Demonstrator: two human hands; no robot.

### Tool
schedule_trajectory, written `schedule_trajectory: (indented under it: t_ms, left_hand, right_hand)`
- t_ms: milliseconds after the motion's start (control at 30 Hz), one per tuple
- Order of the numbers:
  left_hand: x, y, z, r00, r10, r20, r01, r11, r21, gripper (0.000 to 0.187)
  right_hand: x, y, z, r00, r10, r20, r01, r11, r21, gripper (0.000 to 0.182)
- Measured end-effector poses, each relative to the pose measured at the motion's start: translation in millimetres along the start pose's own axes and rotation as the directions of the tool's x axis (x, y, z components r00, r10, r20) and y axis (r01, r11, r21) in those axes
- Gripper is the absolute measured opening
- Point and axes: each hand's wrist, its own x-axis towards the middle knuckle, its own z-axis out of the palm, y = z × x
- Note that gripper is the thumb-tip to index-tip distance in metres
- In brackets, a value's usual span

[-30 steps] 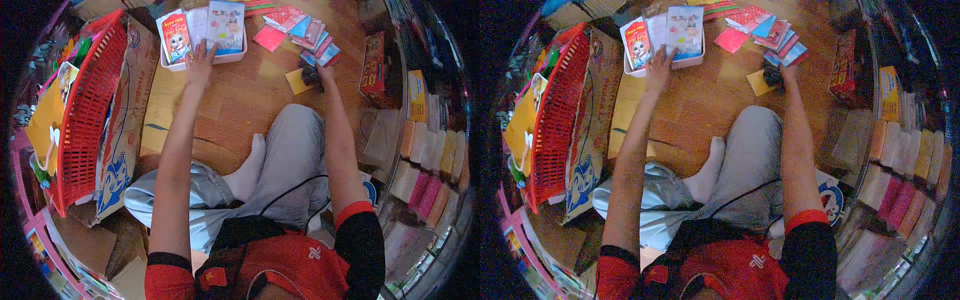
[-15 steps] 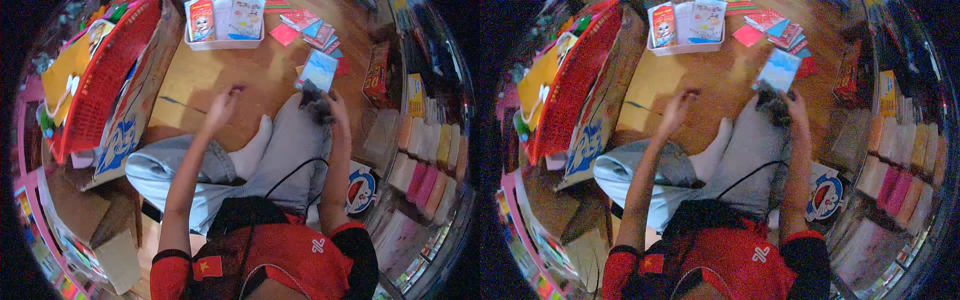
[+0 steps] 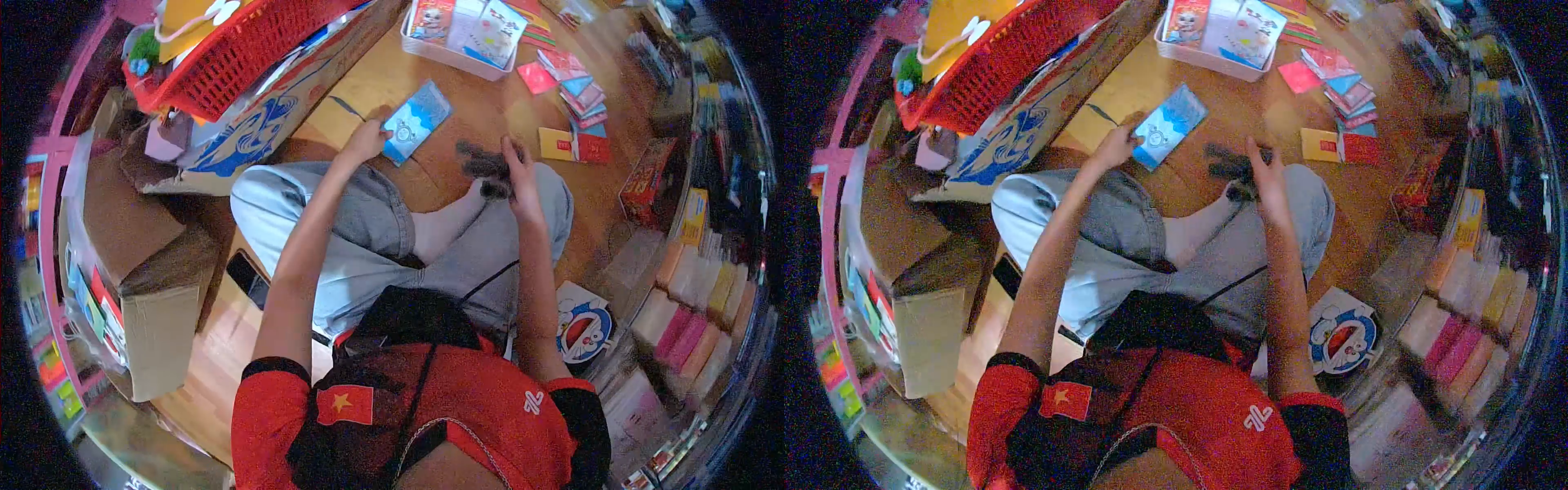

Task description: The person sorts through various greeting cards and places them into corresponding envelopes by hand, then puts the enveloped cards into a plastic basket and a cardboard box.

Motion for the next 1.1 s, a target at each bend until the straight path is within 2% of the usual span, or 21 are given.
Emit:
schedule_trajectory:
  t_ms: [33, 67, 133, 167, 200, 233, 267, 333, 433, 567, 633, 667, 733, 767, 800, 867, 900, 967, 1000, 1067, 1100]
  left_hand:
    - [0.9, -13.5, -0.8, 0.999, -0.034, 0.025, 0.03, 0.986, 0.163, 0.051]
    - [-4.4, -0.9, -8.6, 0.999, -0.042, 0.02, 0.039, 0.986, 0.16, 0.051]
    - [-16.2, 22.4, -18.1, 0.985, 0.008, -0.171, 0.079, 0.865, 0.496, 0.07]
    - [-20.8, 21.2, -16.1, 0.985, -0.002, -0.171, 0.087, 0.867, 0.491, 0.07]
    - [-24.6, 19.7, -14.6, 0.994, -0.024, -0.106, 0.075, 0.858, 0.508, 0.081]
    - [-27.4, 18.0, -12.7, 0.998, -0.047, -0.043, 0.063, 0.851, 0.522, 0.092]
    - [-30.8, 12.6, -6.2, 0.997, -0.057, -0.047, 0.073, 0.854, 0.516, 0.092]
    - [-36.9, -1.5, 10.4, 0.975, -0.208, 0.073, 0.141, 0.841, 0.522, 0.107]
    - [-34.0, 4.3, 9.2, 0.963, -0.249, 0.105, 0.145, 0.803, 0.578, 0.11]
    - [-33.9, 5.3, 9.4, 0.931, -0.329, 0.155, 0.199, 0.817, 0.542, 0.111]
    - [-31.2, -4.3, 15.6, 0.928, -0.335, 0.162, 0.189, 0.799, 0.571, 0.112]
    - [-31.6, -5.6, 16.3, 0.926, -0.342, 0.158, 0.185, 0.779, 0.599, 0.112]
    - [-32.6, -0.4, 13.7, 0.921, -0.351, 0.171, 0.206, 0.809, 0.551, 0.112]
    - [-33.1, 3.2, 10.5, 0.918, -0.351, 0.183, 0.219, 0.835, 0.505, 0.113]
    - [-33.9, 3.0, 10.4, 0.916, -0.358, 0.183, 0.226, 0.834, 0.503, 0.113]
    - [-32.9, 3.0, 9.9, 0.917, -0.35, 0.19, 0.211, 0.832, 0.512, 0.113]
    - [-33.1, 3.6, 10.1, 0.916, -0.351, 0.192, 0.213, 0.834, 0.51, 0.113]
    - [-30.1, 7.0, 8.3, 0.894, -0.392, 0.216, 0.235, 0.822, 0.519, 0.114]
    - [-30.1, 2.9, 13.3, 0.894, -0.39, 0.22, 0.231, 0.823, 0.518, 0.114]
    - [-31.0, -4.5, 19.9, 0.917, -0.372, 0.142, 0.165, 0.679, 0.715, 0.115]
    - [-31.7, -9.4, 21.6, 0.917, -0.372, 0.143, 0.163, 0.678, 0.717, 0.115]
  right_hand:
    - [-3.4, -12.6, 10.2, 0.995, -0.015, 0.096, 0.003, 0.992, 0.123, 0.044]
    - [0.8, -11.4, 19.7, 0.995, -0.011, 0.104, -0.002, 0.993, 0.118, 0.044]
    - [21.3, -8.6, 40.3, 0.998, -0.042, -0.046, 0.041, 0.999, -0.02, 0.043]
    - [36.0, -2.5, 50.5, 0.999, -0.036, -0.041, 0.034, 0.999, -0.027, 0.043]
    - [53.4, 7.5, 61.7, 0.985, -0.172, 0.024, 0.173, 0.954, -0.244, 0.043]
    - [70.0, 19.4, 72.6, 0.949, -0.289, 0.121, 0.313, 0.843, -0.437, 0.043]
    - [83.8, 32.6, 86.1, 0.95, -0.283, 0.13, 0.312, 0.841, -0.442, 0.043]
    - [102.7, 62.4, 114.7, 0.809, -0.556, 0.19, 0.464, 0.407, -0.787, 0.043]
    - [109.5, 100.7, 140.4, 0.79, -0.571, 0.225, 0.453, 0.294, -0.842, 0.046]
    - [61.7, 105.3, 145.3, 0.788, -0.416, 0.453, 0.588, 0.296, -0.752, 0.045]
    - [39.3, 93.0, 137.9, 0.634, -0.233, 0.737, 0.773, 0.216, -0.596, 0.044]
    - [43.1, 78.8, 137.4, 0.634, -0.226, 0.74, 0.773, 0.218, -0.596, 0.044]
    - [67.5, 51.2, 128.0, 0.533, 0.012, 0.846, 0.845, 0.048, -0.533, 0.042]
    - [99.9, 81.1, 118.4, 0.55, -0.188, 0.814, 0.835, 0.104, -0.541, 0.036]
    - [110.7, 83.0, 123.8, 0.548, -0.181, 0.817, 0.837, 0.107, -0.537, 0.036]
    - [119.5, 75.7, 132.2, 0.818, -0.462, 0.342, 0.519, 0.337, -0.785, 0.031]
    - [113.9, 77.9, 135.9, 0.819, -0.458, 0.344, 0.518, 0.336, -0.787, 0.031]
    - [79.1, 72.8, 159.0, 0.895, -0.231, 0.381, 0.438, 0.297, -0.849, 0.03]
    - [56.6, 66.3, 164.8, 0.825, -0.111, 0.555, 0.566, 0.168, -0.807, 0.032]
    - [36.7, 81.2, 156.7, 0.687, -0.116, 0.718, 0.727, 0.114, -0.677, 0.035]
    - [44.9, 84.0, 153.4, 0.687, -0.116, 0.717, 0.726, 0.116, -0.678, 0.035]
